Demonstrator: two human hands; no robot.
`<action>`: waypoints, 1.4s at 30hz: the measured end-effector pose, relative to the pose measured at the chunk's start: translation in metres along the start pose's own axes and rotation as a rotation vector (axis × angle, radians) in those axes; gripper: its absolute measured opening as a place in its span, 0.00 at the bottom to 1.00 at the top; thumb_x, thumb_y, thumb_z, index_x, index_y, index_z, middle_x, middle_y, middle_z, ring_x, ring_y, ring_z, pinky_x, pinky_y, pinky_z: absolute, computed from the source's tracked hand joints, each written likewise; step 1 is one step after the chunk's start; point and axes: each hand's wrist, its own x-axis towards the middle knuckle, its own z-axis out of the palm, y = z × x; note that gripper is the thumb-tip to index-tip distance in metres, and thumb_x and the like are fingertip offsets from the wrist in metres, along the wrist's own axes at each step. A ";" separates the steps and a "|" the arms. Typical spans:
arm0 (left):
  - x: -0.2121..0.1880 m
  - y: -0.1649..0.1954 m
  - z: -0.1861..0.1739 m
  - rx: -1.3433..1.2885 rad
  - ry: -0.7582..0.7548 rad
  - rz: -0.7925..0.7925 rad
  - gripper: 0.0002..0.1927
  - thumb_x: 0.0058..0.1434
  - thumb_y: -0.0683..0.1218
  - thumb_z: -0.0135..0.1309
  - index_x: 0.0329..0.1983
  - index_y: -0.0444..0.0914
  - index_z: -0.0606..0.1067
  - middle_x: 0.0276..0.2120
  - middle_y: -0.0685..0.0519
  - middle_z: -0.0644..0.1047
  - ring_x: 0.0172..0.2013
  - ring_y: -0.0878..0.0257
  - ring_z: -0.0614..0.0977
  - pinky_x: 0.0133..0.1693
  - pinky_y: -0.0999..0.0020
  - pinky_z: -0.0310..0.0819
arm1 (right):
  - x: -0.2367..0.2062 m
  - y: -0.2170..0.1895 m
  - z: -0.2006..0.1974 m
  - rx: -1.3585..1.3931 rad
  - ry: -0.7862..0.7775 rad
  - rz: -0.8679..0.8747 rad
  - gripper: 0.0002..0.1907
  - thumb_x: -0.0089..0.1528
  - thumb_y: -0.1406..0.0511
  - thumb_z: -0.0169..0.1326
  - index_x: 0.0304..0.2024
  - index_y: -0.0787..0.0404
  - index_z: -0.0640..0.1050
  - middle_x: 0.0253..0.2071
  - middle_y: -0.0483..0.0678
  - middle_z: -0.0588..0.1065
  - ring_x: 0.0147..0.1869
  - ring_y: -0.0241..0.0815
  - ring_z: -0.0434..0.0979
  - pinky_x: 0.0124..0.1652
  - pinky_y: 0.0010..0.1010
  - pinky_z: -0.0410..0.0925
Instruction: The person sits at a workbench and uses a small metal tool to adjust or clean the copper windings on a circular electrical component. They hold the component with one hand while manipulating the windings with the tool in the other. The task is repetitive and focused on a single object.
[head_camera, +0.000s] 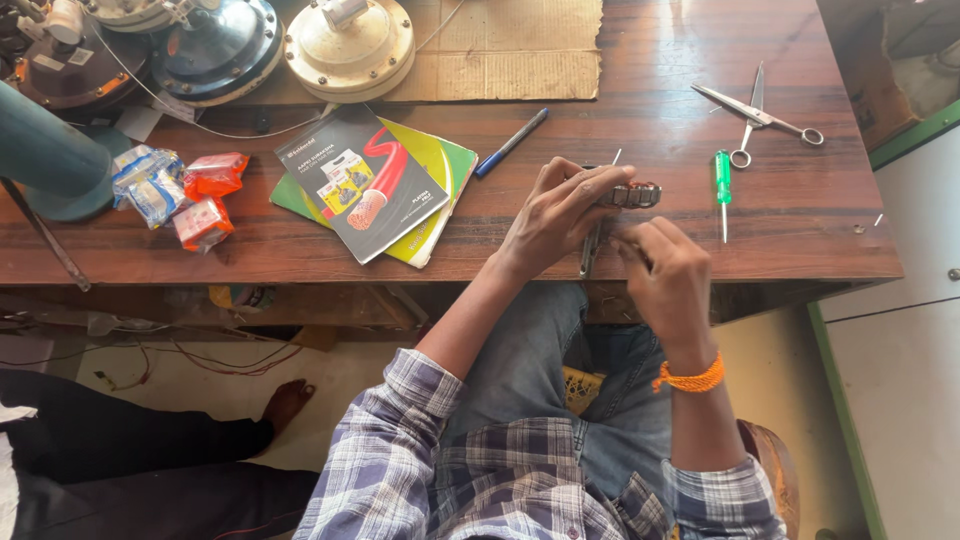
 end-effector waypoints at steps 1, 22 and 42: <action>0.000 -0.002 0.000 0.006 -0.001 0.039 0.29 0.63 0.42 0.63 0.67 0.48 0.69 0.61 0.61 0.76 0.52 0.59 0.78 0.57 0.65 0.71 | -0.005 0.005 0.005 0.002 0.012 -0.011 0.04 0.62 0.73 0.61 0.40 0.65 0.80 0.36 0.51 0.76 0.36 0.47 0.77 0.36 0.36 0.68; -0.003 -0.001 -0.013 0.140 -0.085 0.038 0.17 0.51 0.44 0.62 0.45 0.52 0.82 0.65 0.66 0.70 0.58 0.59 0.73 0.63 0.65 0.69 | -0.094 0.033 0.040 0.317 0.065 0.084 0.09 0.54 0.71 0.64 0.38 0.60 0.84 0.48 0.47 0.68 0.52 0.39 0.72 0.52 0.30 0.68; -0.015 0.000 -0.006 0.108 -0.039 0.047 0.10 0.55 0.41 0.63 0.40 0.45 0.80 0.69 0.58 0.66 0.63 0.54 0.69 0.64 0.64 0.69 | -0.025 -0.004 0.036 0.688 0.160 0.441 0.18 0.68 0.72 0.51 0.61 0.68 0.71 0.51 0.48 0.78 0.54 0.35 0.79 0.55 0.27 0.73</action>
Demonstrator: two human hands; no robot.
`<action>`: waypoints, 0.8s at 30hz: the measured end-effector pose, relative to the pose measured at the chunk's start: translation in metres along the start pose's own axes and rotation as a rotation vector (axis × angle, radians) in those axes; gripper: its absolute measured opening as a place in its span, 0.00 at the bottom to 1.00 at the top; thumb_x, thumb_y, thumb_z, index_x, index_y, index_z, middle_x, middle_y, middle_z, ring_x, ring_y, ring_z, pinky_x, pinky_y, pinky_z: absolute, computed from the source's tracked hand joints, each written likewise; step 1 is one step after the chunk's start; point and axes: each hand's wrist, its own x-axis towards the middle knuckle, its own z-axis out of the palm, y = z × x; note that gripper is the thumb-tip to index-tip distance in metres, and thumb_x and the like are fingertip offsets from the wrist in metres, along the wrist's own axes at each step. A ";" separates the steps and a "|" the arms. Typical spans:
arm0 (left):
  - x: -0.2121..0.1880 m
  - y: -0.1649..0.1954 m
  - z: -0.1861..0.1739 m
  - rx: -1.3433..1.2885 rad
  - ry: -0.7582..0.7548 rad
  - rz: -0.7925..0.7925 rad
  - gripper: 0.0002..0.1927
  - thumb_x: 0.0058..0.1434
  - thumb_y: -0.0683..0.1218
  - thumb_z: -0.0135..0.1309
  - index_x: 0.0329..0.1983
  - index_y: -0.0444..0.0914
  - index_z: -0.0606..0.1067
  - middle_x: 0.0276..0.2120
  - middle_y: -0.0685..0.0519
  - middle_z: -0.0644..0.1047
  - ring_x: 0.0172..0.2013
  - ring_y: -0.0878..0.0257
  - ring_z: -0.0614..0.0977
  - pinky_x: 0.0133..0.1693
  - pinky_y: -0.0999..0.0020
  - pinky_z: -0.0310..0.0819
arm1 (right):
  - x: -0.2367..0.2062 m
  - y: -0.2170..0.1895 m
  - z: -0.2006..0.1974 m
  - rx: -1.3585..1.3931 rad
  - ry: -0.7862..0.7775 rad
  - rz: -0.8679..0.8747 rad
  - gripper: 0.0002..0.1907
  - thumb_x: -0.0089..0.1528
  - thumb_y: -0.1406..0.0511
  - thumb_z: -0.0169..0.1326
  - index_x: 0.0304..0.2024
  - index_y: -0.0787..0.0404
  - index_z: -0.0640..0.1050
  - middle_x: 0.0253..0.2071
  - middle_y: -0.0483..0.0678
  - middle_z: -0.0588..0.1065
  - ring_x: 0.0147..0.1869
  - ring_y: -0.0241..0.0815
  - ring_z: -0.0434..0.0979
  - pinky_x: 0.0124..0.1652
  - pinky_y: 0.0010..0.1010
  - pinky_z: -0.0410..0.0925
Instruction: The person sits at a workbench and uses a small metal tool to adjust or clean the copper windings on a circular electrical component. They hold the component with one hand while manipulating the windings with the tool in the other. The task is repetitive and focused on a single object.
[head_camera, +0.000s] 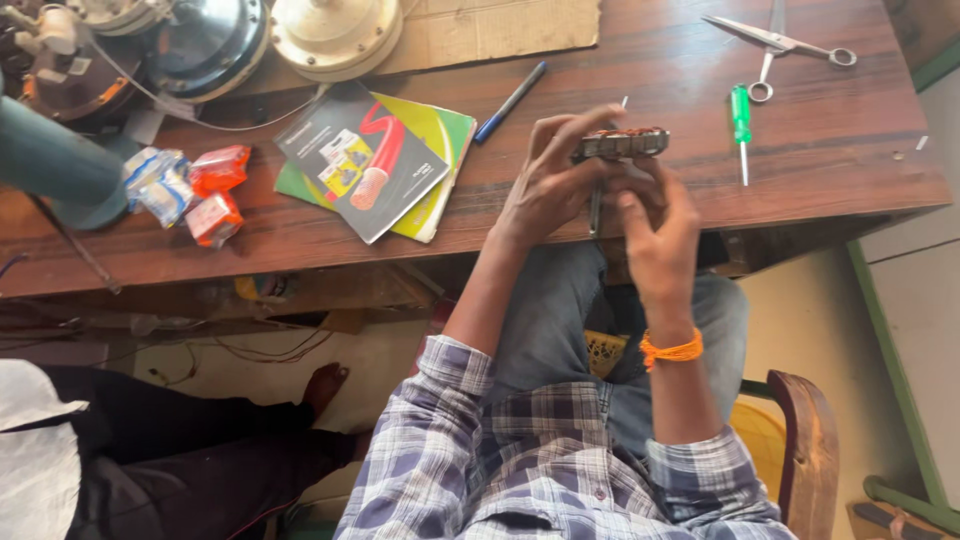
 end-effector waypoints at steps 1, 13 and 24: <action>0.000 0.001 0.000 0.022 0.024 -0.001 0.09 0.55 0.41 0.64 0.38 0.44 0.79 0.70 0.56 0.64 0.65 0.52 0.68 0.66 0.62 0.67 | 0.000 -0.002 0.004 0.072 -0.011 0.035 0.19 0.67 0.71 0.51 0.61 0.67 0.69 0.49 0.46 0.78 0.52 0.34 0.79 0.52 0.26 0.74; -0.006 0.005 0.004 0.055 0.096 -0.086 0.12 0.54 0.41 0.67 0.39 0.49 0.82 0.67 0.61 0.67 0.65 0.57 0.66 0.65 0.59 0.58 | 0.011 -0.064 -0.033 -0.725 -0.042 -0.235 0.05 0.65 0.69 0.65 0.41 0.67 0.84 0.27 0.51 0.71 0.27 0.39 0.63 0.31 0.33 0.58; -0.011 0.054 0.031 -0.262 0.461 -0.686 0.07 0.55 0.41 0.67 0.37 0.44 0.85 0.67 0.55 0.69 0.66 0.54 0.64 0.66 0.59 0.59 | 0.091 -0.068 0.005 -0.769 -0.254 -0.269 0.04 0.65 0.69 0.63 0.40 0.66 0.84 0.30 0.54 0.80 0.29 0.36 0.78 0.29 0.32 0.66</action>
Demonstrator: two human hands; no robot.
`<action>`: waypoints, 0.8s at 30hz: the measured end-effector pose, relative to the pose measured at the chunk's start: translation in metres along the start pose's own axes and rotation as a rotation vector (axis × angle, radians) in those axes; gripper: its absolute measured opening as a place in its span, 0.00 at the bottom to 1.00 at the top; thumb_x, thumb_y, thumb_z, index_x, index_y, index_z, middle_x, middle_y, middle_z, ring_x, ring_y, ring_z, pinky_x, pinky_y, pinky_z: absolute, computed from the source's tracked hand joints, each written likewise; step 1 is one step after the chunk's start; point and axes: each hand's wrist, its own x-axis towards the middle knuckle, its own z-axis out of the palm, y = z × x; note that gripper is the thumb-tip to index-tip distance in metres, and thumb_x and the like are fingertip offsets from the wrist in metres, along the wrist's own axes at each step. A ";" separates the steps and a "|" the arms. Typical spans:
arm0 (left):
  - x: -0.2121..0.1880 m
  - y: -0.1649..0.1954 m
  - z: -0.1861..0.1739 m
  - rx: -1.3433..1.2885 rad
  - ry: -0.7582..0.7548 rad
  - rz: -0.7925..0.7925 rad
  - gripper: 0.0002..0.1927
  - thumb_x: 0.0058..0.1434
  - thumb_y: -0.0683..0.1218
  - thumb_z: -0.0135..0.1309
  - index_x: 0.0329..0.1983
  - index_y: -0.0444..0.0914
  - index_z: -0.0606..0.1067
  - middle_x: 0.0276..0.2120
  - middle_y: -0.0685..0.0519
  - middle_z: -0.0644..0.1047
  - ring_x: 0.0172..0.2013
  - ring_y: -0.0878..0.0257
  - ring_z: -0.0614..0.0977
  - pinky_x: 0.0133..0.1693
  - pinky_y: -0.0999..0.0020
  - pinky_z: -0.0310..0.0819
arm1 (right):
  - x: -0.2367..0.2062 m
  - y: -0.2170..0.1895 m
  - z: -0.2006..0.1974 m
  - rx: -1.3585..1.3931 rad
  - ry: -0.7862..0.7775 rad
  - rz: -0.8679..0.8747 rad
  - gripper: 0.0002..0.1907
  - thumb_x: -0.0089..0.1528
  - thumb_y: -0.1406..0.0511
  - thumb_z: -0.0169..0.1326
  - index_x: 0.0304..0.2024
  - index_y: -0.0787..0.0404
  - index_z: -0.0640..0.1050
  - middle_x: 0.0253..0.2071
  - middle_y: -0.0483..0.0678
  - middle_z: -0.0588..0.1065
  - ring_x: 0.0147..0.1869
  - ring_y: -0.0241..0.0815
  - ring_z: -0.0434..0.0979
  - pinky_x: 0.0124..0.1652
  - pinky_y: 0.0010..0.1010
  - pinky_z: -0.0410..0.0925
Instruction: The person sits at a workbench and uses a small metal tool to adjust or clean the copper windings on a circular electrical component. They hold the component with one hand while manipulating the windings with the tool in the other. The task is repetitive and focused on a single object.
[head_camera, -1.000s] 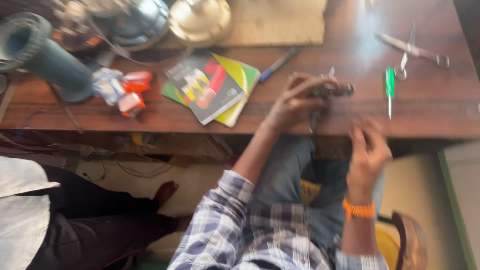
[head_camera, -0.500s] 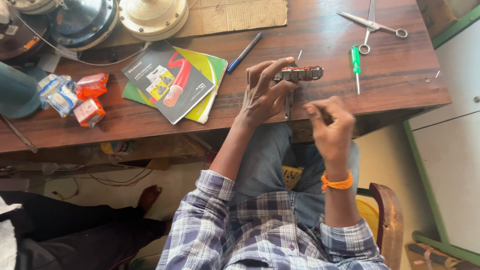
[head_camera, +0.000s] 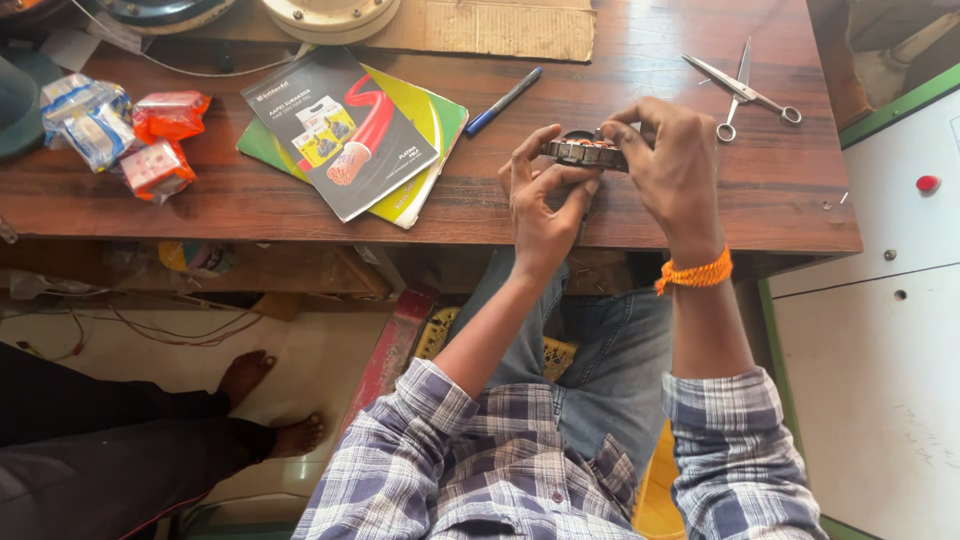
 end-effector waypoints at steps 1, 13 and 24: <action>-0.001 0.001 0.003 -0.026 0.034 -0.041 0.07 0.55 0.41 0.67 0.37 0.44 0.85 0.67 0.55 0.69 0.66 0.53 0.64 0.66 0.57 0.58 | 0.006 0.003 0.001 -0.011 -0.028 0.053 0.05 0.65 0.68 0.63 0.40 0.65 0.84 0.28 0.54 0.80 0.27 0.37 0.78 0.27 0.33 0.65; 0.003 0.005 -0.010 0.304 0.038 0.391 0.15 0.59 0.40 0.65 0.47 0.48 0.75 0.66 0.53 0.68 0.66 0.53 0.69 0.66 0.56 0.60 | 0.024 0.045 0.006 0.003 -0.066 0.207 0.04 0.62 0.68 0.64 0.40 0.62 0.85 0.25 0.46 0.80 0.24 0.29 0.76 0.23 0.25 0.65; 0.069 -0.014 -0.011 -0.022 -0.518 0.493 0.45 0.63 0.47 0.68 0.77 0.46 0.55 0.55 0.59 0.82 0.60 0.60 0.79 0.64 0.63 0.69 | -0.024 0.037 -0.026 0.193 0.009 0.127 0.06 0.64 0.69 0.68 0.39 0.66 0.84 0.21 0.37 0.69 0.26 0.24 0.59 0.26 0.24 0.53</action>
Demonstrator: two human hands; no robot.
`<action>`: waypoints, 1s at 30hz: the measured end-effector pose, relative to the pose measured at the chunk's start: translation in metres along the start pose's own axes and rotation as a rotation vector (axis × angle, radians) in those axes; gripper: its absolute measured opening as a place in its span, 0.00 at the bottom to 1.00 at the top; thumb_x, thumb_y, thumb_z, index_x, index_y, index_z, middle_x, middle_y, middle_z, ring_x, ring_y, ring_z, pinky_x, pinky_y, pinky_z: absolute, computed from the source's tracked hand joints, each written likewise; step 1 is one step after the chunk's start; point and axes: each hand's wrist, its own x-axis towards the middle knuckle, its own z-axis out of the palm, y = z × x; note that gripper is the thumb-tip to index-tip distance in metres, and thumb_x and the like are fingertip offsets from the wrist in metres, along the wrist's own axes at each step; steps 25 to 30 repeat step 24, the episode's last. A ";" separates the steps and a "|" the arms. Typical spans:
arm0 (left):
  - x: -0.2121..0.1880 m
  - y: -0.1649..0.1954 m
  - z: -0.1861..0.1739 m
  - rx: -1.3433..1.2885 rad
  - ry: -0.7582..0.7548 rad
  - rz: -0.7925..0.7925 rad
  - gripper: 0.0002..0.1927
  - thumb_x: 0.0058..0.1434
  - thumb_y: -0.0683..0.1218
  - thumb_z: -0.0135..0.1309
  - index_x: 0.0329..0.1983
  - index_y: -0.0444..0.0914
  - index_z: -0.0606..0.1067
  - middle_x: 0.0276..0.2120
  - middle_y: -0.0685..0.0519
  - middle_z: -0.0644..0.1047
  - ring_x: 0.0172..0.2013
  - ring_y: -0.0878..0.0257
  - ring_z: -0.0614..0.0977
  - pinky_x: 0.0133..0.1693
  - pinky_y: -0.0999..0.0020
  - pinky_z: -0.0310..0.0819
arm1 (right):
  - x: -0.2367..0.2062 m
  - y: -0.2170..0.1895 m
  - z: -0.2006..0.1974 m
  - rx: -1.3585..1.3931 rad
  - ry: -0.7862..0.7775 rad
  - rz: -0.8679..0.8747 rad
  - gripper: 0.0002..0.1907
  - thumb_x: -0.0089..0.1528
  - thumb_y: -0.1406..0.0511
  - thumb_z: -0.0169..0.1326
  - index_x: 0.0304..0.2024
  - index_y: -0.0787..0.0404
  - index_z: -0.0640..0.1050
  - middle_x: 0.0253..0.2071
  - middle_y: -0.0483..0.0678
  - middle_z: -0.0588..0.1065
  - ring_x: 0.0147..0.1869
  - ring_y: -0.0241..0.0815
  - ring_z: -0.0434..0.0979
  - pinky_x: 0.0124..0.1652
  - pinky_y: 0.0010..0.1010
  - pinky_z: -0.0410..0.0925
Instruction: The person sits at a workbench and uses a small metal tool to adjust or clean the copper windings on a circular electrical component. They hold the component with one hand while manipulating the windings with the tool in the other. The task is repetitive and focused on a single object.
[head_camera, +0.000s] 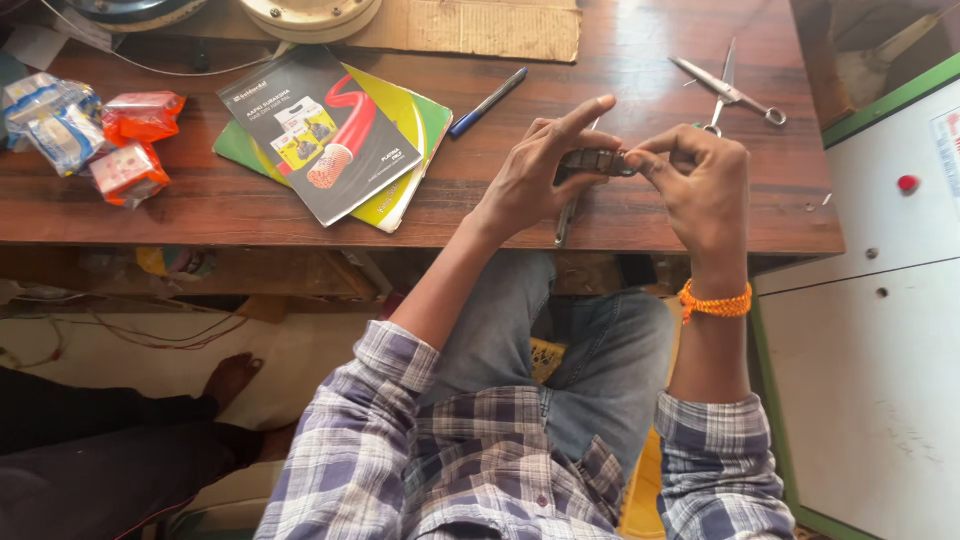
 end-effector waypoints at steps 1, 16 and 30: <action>-0.002 0.000 0.001 -0.008 0.002 -0.034 0.45 0.63 0.47 0.69 0.77 0.46 0.55 0.55 0.60 0.82 0.60 0.61 0.79 0.64 0.63 0.69 | -0.007 -0.002 0.002 -0.002 0.000 -0.025 0.06 0.64 0.69 0.68 0.38 0.66 0.83 0.21 0.37 0.67 0.26 0.24 0.58 0.26 0.24 0.53; -0.008 0.008 -0.017 0.104 -0.032 0.064 0.40 0.56 0.45 0.67 0.71 0.44 0.64 0.60 0.52 0.78 0.62 0.49 0.74 0.65 0.61 0.69 | -0.076 0.018 0.077 -0.065 0.225 -0.362 0.04 0.63 0.77 0.56 0.38 0.66 0.78 0.34 0.52 0.76 0.36 0.48 0.79 0.38 0.35 0.70; -0.046 -0.006 -0.102 0.162 0.014 -0.589 0.20 0.69 0.50 0.63 0.63 0.49 0.75 0.54 0.55 0.83 0.54 0.64 0.82 0.59 0.64 0.75 | -0.195 0.075 0.096 0.035 0.403 0.004 0.10 0.65 0.60 0.59 0.33 0.58 0.82 0.38 0.45 0.73 0.46 0.47 0.76 0.49 0.36 0.71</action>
